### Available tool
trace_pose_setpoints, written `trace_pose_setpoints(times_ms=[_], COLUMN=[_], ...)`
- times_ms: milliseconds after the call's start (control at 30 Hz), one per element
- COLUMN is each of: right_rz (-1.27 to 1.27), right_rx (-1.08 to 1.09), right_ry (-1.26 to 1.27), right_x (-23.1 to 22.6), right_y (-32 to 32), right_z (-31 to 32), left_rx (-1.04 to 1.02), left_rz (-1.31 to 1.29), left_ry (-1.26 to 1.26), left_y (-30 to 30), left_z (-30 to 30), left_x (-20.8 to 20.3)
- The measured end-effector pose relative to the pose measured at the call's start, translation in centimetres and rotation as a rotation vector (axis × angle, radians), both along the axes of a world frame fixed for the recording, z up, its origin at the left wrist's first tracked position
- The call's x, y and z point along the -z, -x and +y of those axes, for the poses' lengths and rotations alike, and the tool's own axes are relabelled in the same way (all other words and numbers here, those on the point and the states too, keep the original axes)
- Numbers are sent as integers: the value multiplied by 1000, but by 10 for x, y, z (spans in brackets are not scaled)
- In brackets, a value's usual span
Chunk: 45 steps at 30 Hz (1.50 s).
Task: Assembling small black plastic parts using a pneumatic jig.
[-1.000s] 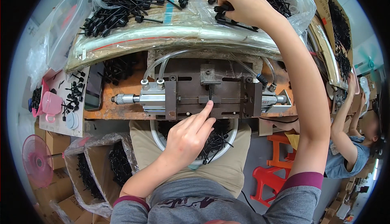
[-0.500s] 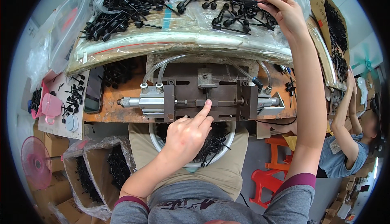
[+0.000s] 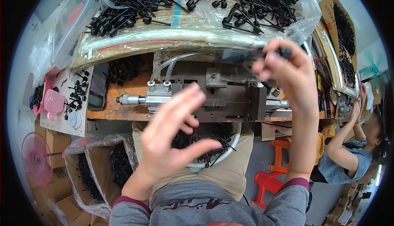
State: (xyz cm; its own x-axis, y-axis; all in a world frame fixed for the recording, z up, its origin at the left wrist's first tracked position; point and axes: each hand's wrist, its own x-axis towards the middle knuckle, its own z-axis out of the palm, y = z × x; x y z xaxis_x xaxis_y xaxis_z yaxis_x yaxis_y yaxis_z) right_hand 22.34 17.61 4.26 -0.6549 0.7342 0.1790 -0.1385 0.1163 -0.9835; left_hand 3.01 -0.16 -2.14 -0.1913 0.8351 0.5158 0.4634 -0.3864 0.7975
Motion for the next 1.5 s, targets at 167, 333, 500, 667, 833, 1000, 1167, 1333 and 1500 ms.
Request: trace_pose_setpoints(times_ms=[167, 333, 500, 667, 833, 1000, 1167, 1333, 1500], right_rz=[-115, -164, -89, 31, 94, 140, 191, 293, 388], right_rx=[-159, -203, -151, 96, 369, 430, 428, 354, 279], right_ry=[285, 373, 373, 248, 80, -30, 17, 154, 346], right_x=[24, 40, 46, 54, 54, 55, 61, 68, 83], right_y=[-7, -13, -17, -39, -48, -42, -41, -45, -44], right_z=[-44, -46, -48, -52, -69, -83, -87, -88, -90], left_rx=[102, 230, 392, 290, 231, 23, -69, -60, -25], left_rz=[123, -80, -230, -437, 115, 515, 663, 660, 607], left_ry=[-5, 20, 37, -13, -30, 1, 22, 75, 164], left_y=[19, 2, 16, 15, -7, -28, -34, -31, -29], left_z=[2, -9, -5, -3, 5, 6, 15, 18, 16], left_x=[-8, -8, 2, 10, 24, 55, 55, 57, 47])
